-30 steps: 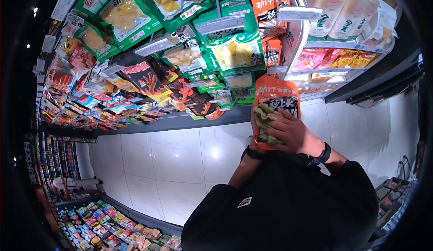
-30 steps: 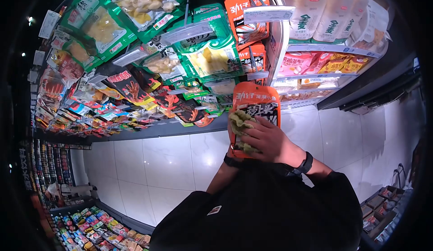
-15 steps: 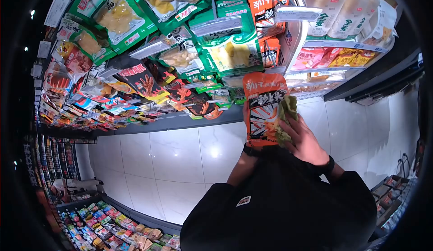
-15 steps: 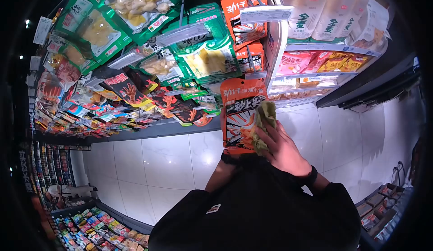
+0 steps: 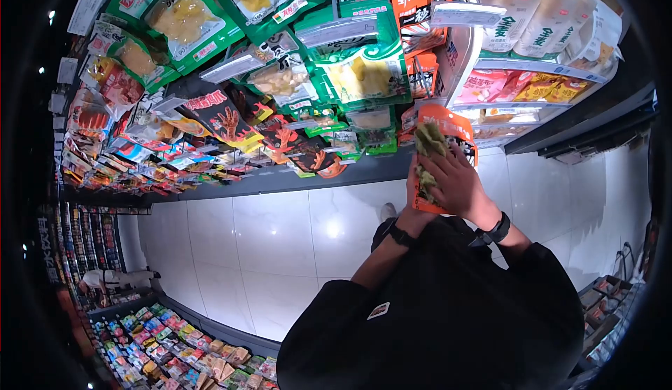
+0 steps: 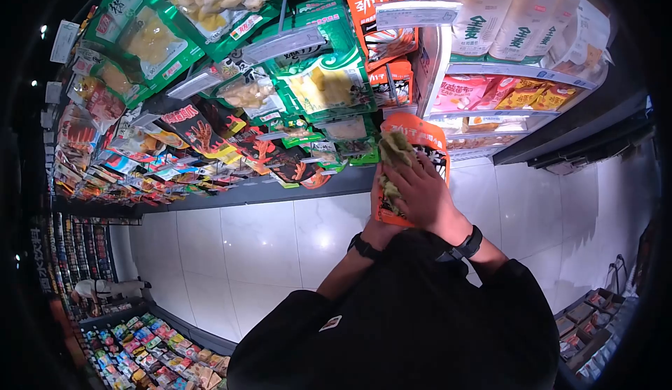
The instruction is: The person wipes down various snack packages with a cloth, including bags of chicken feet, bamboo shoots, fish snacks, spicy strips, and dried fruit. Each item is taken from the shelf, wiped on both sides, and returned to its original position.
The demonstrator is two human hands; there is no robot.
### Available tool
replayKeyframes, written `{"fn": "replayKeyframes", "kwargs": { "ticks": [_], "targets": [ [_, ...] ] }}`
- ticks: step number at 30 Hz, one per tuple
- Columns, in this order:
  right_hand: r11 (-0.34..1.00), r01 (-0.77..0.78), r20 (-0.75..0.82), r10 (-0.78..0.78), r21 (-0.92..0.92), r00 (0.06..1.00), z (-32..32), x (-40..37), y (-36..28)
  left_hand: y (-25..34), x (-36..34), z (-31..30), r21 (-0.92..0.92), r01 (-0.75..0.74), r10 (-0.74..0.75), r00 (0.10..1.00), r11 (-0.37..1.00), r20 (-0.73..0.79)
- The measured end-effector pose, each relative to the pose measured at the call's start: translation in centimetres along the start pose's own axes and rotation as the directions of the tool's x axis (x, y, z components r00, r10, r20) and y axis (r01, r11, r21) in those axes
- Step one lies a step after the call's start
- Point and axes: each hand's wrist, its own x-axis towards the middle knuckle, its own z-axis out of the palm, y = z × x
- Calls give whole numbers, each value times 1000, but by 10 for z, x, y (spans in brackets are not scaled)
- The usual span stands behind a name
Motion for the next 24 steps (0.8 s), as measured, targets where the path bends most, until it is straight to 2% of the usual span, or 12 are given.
{"fn": "replayKeyframes", "kwargs": {
  "ticks": [2,4,6,7,9,10,11,12,13,18,19,24],
  "targets": [
    [996,83,26,-82,-39,996,1,-7,-9,5,0,-10,22,-99,95,987,995,132],
    [967,250,49,-252,44,966,-4,-12,-13,9,3,-16,26,-152,144,969,988,199],
    [968,241,67,-245,67,967,-22,-8,-6,11,5,-13,-52,-131,141,915,990,378],
    [988,157,48,-156,-6,987,-29,-2,0,6,-1,-3,-122,-83,105,978,989,183],
    [997,-53,-55,49,-61,997,-23,1,13,2,-3,15,-69,-100,110,981,993,157],
    [996,-58,-52,55,-63,997,-16,-2,13,-1,-3,20,-13,-110,111,985,994,129],
    [997,38,-23,-39,-62,999,-11,-4,8,-4,-1,25,-42,-116,120,989,992,88],
    [989,135,1,-135,-62,991,-4,-4,2,-3,3,23,-40,-108,112,990,993,92],
    [993,106,10,-106,52,994,11,-10,-9,-1,7,17,-27,-126,129,985,992,113],
    [984,152,52,-157,88,986,-27,-25,-5,8,11,-11,27,-234,223,952,972,210],
    [995,96,65,-98,31,993,-34,-29,0,5,6,-5,-58,-206,210,976,977,59],
    [983,-186,71,185,-3,980,-41,-46,25,6,-2,-4,-59,-168,176,972,984,154]
  ]
}}
